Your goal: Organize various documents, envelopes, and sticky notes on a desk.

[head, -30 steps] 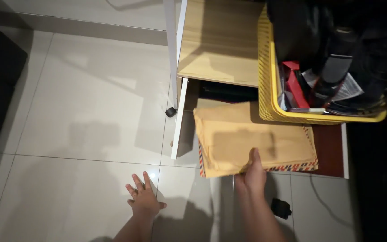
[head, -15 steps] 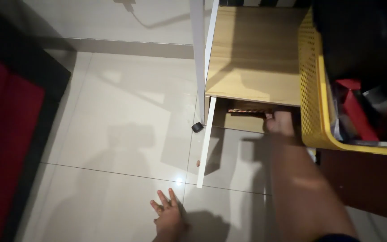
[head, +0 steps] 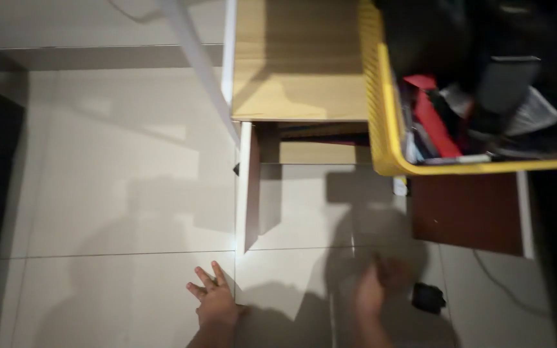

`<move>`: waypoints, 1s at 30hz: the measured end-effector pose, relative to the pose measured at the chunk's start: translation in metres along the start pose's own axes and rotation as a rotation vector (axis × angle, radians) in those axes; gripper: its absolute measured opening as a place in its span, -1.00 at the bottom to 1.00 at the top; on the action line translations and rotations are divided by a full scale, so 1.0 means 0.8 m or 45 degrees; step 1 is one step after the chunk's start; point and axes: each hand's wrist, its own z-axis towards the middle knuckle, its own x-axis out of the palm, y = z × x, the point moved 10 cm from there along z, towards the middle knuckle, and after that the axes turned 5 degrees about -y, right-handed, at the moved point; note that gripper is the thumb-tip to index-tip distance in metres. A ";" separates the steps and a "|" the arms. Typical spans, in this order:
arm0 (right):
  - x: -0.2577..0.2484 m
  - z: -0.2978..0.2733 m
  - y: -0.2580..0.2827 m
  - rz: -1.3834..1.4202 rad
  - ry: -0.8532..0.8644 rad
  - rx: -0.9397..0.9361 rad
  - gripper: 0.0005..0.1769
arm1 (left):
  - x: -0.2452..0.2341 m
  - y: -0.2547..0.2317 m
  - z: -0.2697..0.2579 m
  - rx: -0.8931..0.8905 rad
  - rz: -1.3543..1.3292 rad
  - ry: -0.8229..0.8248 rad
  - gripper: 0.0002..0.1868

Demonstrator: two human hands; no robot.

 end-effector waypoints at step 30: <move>0.134 0.013 0.341 0.140 0.699 -0.214 -0.30 | -0.268 -0.292 -0.219 1.383 -0.876 -0.626 0.04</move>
